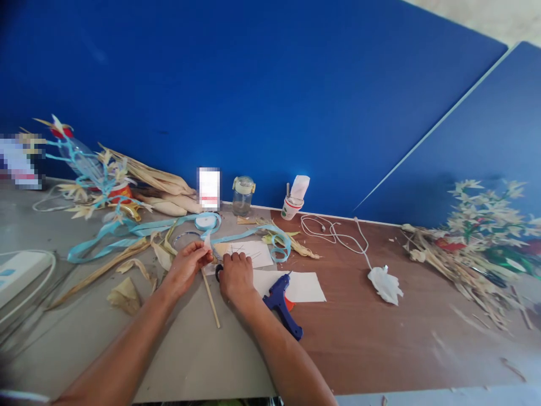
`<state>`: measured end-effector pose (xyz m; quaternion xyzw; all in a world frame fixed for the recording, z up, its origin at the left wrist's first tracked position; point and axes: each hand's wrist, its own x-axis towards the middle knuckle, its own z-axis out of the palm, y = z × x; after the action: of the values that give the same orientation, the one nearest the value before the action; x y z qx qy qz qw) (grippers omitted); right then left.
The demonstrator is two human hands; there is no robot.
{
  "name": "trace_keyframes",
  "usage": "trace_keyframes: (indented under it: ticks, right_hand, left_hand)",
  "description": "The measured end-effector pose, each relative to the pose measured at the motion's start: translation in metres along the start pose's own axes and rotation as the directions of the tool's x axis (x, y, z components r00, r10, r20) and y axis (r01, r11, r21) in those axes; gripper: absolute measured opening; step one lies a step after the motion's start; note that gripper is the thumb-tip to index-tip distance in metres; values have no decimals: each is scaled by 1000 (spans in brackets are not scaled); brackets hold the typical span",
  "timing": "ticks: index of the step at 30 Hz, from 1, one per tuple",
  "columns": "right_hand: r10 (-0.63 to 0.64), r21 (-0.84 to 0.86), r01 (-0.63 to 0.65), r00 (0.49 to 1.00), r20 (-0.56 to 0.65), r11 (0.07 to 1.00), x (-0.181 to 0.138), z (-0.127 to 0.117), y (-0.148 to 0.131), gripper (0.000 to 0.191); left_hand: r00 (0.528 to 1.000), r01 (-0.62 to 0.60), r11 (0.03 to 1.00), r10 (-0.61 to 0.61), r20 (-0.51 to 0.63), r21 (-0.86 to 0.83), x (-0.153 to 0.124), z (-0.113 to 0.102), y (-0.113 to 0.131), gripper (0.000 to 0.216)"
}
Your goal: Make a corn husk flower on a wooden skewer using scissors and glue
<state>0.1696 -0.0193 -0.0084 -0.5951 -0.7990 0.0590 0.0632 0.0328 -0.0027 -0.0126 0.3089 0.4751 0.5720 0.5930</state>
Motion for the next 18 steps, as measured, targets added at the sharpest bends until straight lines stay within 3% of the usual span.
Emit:
trace_keyframes:
  ticks: [7,12,15,18]
  right_hand:
    - [15,131,1,992,-126,991,3,3,11,15]
    - [69,337,17,968,-241,941,4,3,25,10]
    - [141,553,11,963,-231,833,3,3,26,6]
    - [158,747,-27,982,-105,664,3,2,19,3]
  left_hand:
    - [1000,28,996,-28,3,-89,4,-6,-4,24]
    - [999,38,994,-36,23,-103,2,-3,-6,23]
    - [997,47,990,-39,61,-135,-2,1,-3,23]
    - [996,37,985,-22,88,-166,-6,4,2,23]
